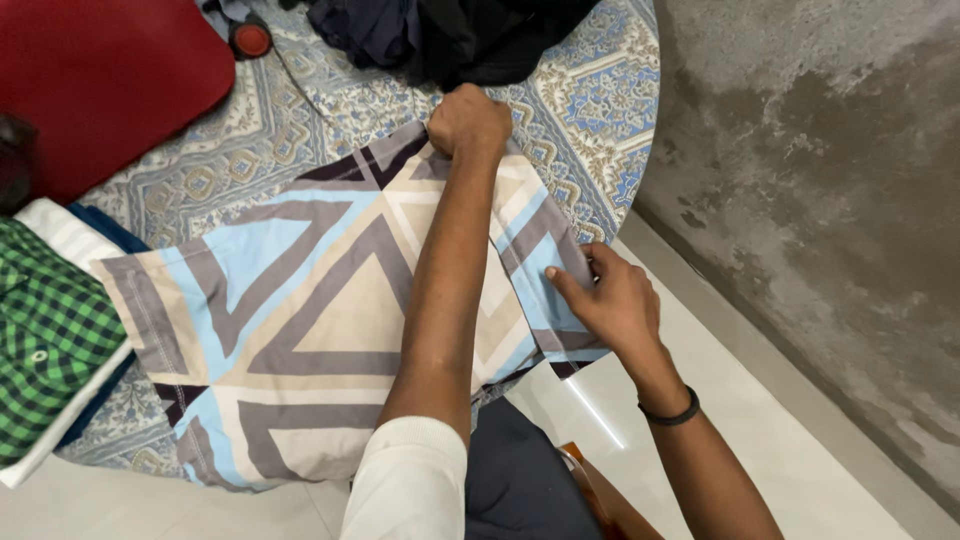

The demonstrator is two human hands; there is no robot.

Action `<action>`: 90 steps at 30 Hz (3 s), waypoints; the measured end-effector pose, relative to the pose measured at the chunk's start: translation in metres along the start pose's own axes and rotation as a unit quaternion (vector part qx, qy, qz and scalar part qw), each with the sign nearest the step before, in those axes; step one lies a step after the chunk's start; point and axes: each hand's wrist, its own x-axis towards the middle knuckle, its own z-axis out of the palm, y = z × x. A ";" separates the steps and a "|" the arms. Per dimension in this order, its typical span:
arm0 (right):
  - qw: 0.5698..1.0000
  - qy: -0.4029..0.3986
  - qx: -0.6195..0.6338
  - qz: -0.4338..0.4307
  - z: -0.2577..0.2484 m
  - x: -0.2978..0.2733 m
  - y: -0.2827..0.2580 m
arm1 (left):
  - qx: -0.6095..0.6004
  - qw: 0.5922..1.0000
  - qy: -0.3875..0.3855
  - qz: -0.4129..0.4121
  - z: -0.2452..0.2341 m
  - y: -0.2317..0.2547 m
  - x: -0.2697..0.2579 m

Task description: The person folds several clothing items including a pillowcase and shorts on a table before placing them into a red suitcase.

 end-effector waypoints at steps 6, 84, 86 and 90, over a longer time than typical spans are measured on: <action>0.988 -0.059 0.134 -0.046 -0.006 -0.002 0.016 | 0.000 0.995 0.076 0.059 0.016 -0.006 0.017; 0.898 0.012 -0.226 -0.378 0.083 -0.016 -0.041 | 0.114 0.938 0.051 0.322 0.039 -0.107 -0.022; 0.897 0.014 -0.228 -0.379 0.083 -0.015 -0.042 | 0.131 0.941 0.036 0.309 0.038 -0.107 -0.024; 0.895 0.011 -0.237 -0.377 0.083 -0.017 -0.041 | 0.143 0.943 0.030 0.299 0.032 -0.104 -0.026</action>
